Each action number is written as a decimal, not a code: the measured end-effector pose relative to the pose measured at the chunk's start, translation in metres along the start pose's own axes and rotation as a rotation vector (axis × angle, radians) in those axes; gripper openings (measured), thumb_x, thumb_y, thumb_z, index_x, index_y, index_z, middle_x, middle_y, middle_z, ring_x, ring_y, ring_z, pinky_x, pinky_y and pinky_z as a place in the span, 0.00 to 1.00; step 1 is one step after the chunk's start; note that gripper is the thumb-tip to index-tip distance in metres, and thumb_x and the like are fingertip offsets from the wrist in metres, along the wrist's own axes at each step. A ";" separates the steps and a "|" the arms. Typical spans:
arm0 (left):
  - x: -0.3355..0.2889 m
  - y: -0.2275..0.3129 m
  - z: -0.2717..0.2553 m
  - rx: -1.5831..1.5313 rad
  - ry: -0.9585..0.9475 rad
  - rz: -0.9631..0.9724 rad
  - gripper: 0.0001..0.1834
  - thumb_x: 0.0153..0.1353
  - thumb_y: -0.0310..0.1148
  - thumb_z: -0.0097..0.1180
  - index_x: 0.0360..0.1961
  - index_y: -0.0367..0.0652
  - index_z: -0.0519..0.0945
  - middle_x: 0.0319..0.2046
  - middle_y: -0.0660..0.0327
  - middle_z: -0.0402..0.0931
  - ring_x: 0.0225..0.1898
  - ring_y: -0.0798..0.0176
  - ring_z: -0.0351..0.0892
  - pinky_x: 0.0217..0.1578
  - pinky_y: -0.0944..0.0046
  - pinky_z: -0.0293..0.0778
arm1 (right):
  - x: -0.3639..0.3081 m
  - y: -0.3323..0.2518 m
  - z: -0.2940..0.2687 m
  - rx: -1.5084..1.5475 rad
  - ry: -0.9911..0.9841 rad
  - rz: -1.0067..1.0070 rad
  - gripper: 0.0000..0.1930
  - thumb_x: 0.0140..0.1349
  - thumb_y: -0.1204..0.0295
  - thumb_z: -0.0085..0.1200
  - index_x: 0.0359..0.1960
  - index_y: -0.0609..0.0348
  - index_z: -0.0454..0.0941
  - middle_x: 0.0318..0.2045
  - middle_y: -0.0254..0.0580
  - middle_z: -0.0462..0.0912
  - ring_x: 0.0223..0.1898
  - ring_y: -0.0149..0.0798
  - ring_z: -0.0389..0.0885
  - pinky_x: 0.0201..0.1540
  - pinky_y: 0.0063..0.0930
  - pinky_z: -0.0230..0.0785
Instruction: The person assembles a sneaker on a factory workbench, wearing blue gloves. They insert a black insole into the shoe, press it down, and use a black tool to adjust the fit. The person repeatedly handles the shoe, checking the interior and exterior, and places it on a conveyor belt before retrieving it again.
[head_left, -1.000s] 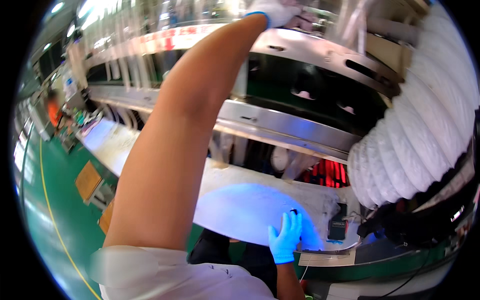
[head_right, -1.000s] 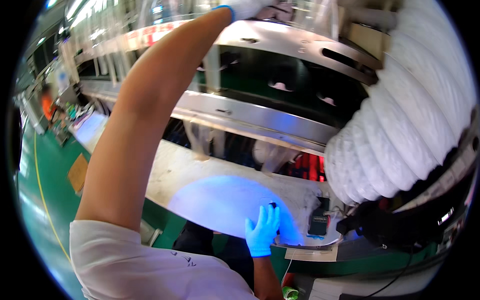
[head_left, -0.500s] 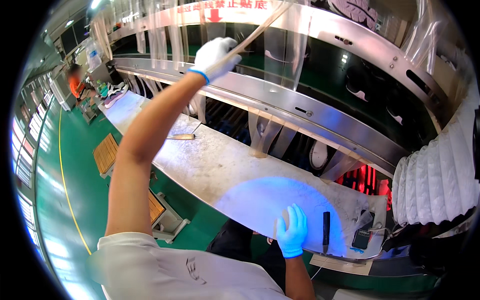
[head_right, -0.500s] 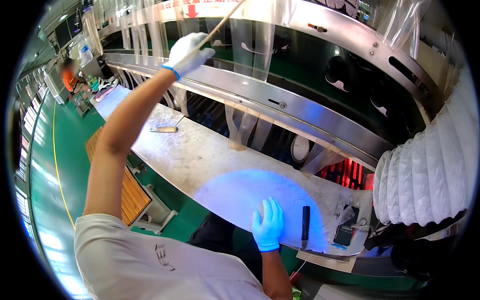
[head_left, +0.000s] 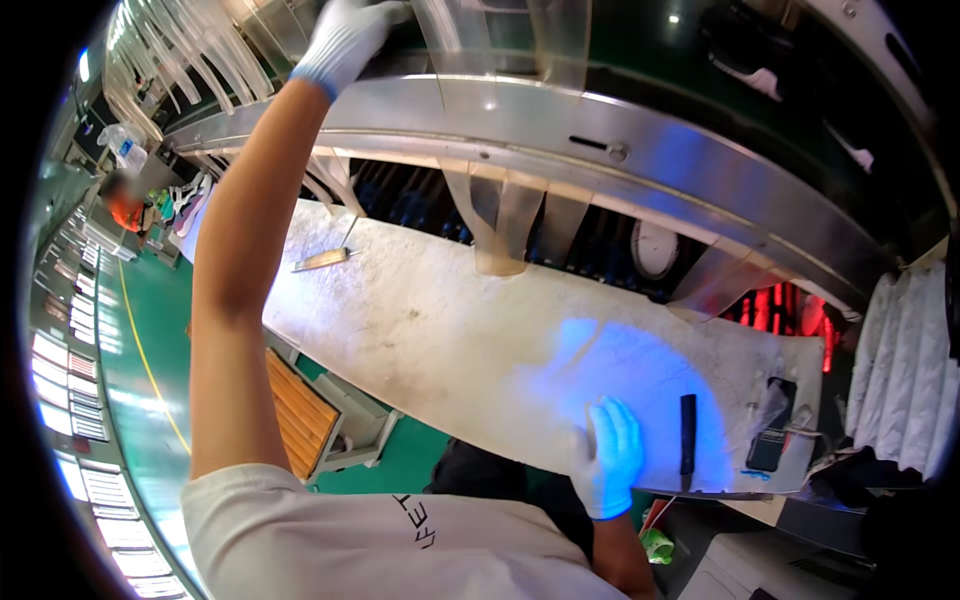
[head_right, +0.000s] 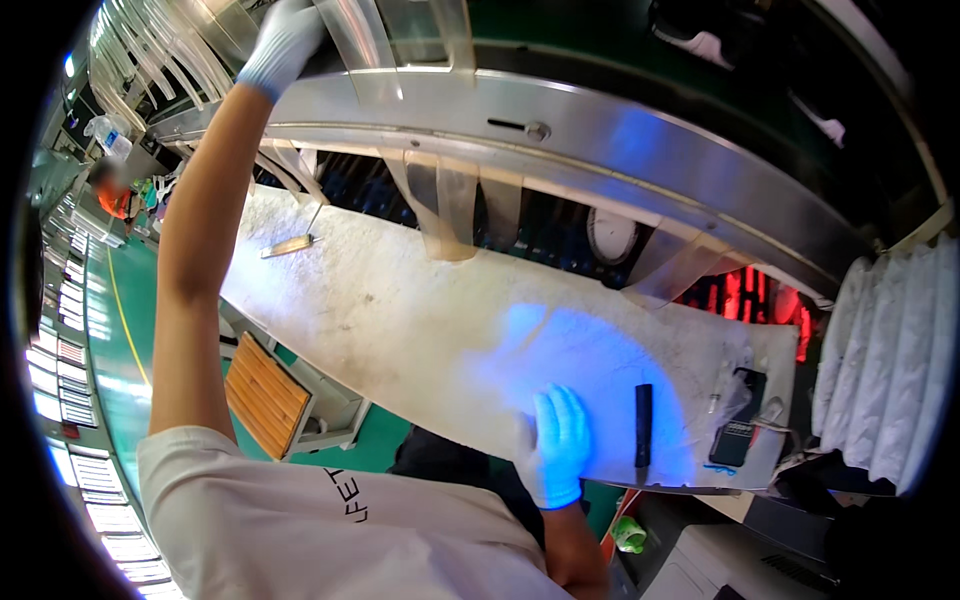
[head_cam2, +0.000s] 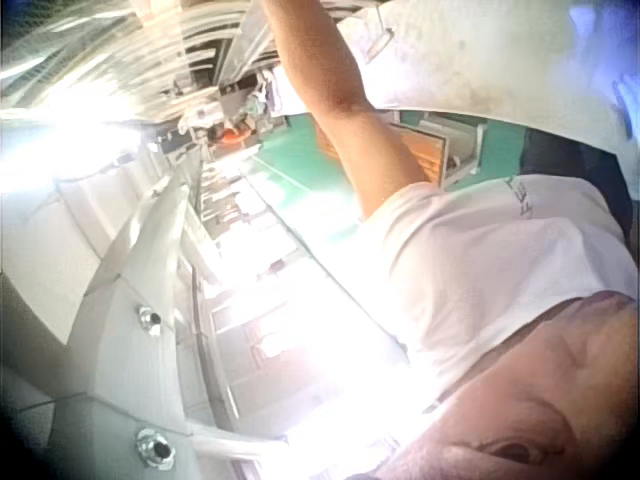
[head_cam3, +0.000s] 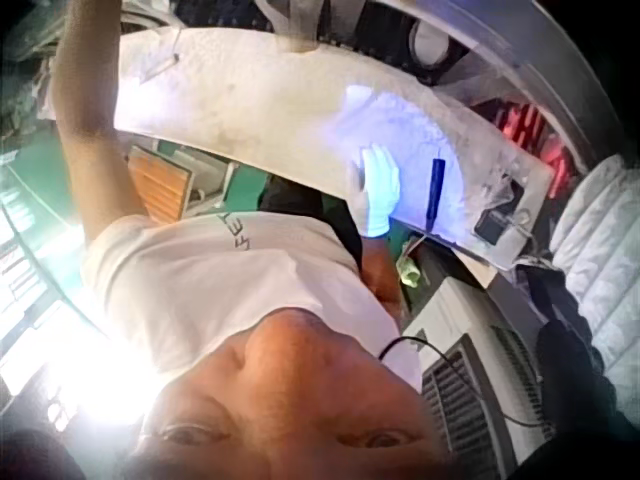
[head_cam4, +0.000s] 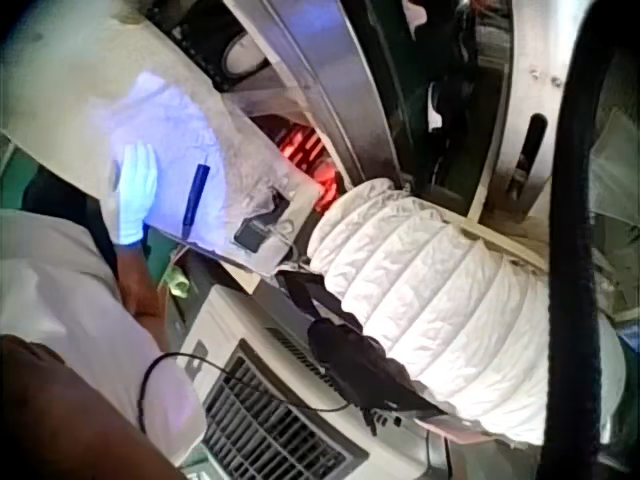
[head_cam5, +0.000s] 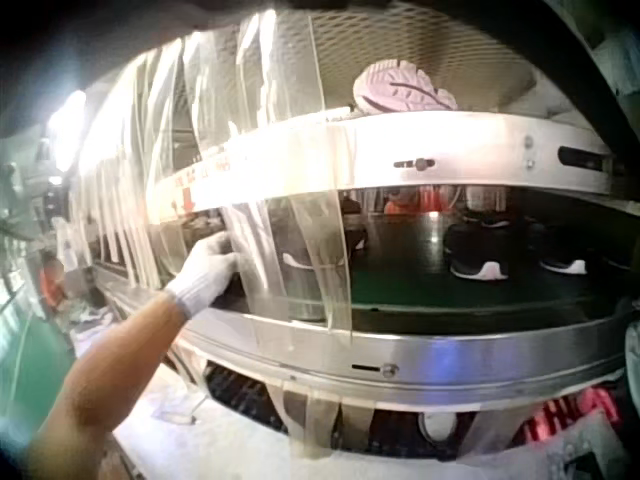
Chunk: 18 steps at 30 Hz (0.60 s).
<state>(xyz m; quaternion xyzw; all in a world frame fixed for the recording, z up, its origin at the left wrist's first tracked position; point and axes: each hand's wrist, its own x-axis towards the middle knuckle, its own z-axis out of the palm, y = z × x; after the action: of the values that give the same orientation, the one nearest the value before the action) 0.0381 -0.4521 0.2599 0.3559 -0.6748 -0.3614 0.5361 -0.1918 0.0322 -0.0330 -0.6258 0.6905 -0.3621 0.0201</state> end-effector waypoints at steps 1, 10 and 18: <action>-0.045 0.012 -0.014 0.237 0.160 0.275 0.20 0.69 0.17 0.59 0.60 0.40 0.89 0.44 0.57 0.93 0.47 0.60 0.91 0.53 0.61 0.86 | 0.000 -0.001 -0.002 0.014 0.005 -0.024 0.20 0.66 0.71 0.72 0.58 0.63 0.86 0.62 0.57 0.86 0.62 0.64 0.83 0.66 0.56 0.77; -0.218 -0.214 -0.122 0.987 -0.055 -0.130 0.28 0.63 0.40 0.73 0.62 0.42 0.86 0.50 0.46 0.92 0.52 0.43 0.93 0.55 0.50 0.86 | -0.008 -0.004 -0.005 0.022 -0.024 -0.097 0.16 0.68 0.77 0.68 0.56 0.69 0.84 0.62 0.61 0.86 0.64 0.69 0.84 0.66 0.58 0.79; -0.102 -0.285 -0.167 1.517 -0.070 -0.805 0.46 0.65 0.53 0.71 0.79 0.41 0.71 0.65 0.40 0.84 0.63 0.43 0.88 0.64 0.45 0.82 | -0.011 -0.003 -0.008 -0.049 -0.017 -0.115 0.11 0.68 0.75 0.66 0.49 0.66 0.86 0.54 0.54 0.87 0.60 0.65 0.86 0.61 0.55 0.83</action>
<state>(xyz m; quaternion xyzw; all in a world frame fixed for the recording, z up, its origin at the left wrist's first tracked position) 0.2455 -0.5195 -0.0087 0.8189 -0.5725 0.0140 -0.0370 -0.1912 0.0458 -0.0299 -0.6678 0.6619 -0.3404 -0.0102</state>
